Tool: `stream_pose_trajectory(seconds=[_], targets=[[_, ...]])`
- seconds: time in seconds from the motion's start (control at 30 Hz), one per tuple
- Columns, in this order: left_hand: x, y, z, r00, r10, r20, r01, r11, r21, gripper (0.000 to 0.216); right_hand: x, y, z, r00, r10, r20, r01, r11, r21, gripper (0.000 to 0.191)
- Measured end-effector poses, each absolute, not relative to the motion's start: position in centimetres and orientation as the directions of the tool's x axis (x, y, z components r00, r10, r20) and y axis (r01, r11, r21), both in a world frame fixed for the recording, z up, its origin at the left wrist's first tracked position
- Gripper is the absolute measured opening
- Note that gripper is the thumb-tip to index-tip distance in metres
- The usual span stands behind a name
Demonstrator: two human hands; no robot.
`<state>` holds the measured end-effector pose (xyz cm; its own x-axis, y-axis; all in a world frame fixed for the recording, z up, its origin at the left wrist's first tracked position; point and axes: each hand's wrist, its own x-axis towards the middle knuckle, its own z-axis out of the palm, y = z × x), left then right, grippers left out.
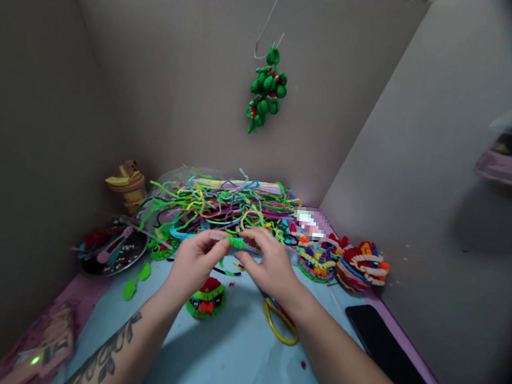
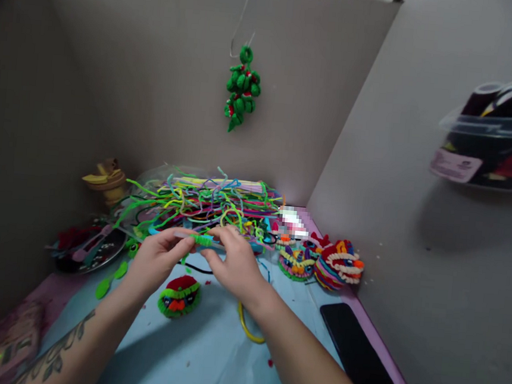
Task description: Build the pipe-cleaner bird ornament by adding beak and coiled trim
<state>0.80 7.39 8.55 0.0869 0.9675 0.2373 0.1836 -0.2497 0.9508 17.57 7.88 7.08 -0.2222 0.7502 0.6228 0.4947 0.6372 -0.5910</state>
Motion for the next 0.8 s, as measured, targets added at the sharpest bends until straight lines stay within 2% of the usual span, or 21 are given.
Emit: stream_pose_trajectory(seconds=[0.2,0.4,0.53,0.73,0.8], targets=[[0.74,7.39,8.4,0.137,0.961,0.241,0.195,-0.264,0.945,0.022,17.64,7.62,7.33,-0.208,0.756,0.62,0.5,0.627,-0.597,0.021],[0.75,7.4,8.47,0.147,0.967,0.208,0.16,-0.231,0.96,0.022,17.7,7.52,7.39,-0.223,0.723,0.654,0.504,0.66,-0.557,0.003],[0.97,7.34,8.53,0.122,0.977,0.175,0.145,-0.192,0.971,0.021,17.78,7.45,7.19,-0.24,0.67,0.703,0.515,0.701,-0.492,0.011],[1.3,7.71,7.86,0.05,0.981,0.189,0.14,-0.194,0.971,0.023,17.76,7.66,6.59,-0.354,0.614,0.706,0.667,0.695,-0.27,0.024],[1.29,7.88,7.82,0.068,0.984,0.167,0.108,-0.174,0.979,0.022,17.69,7.78,6.44,-0.336,0.638,0.693,0.677,0.675,-0.293,0.021]])
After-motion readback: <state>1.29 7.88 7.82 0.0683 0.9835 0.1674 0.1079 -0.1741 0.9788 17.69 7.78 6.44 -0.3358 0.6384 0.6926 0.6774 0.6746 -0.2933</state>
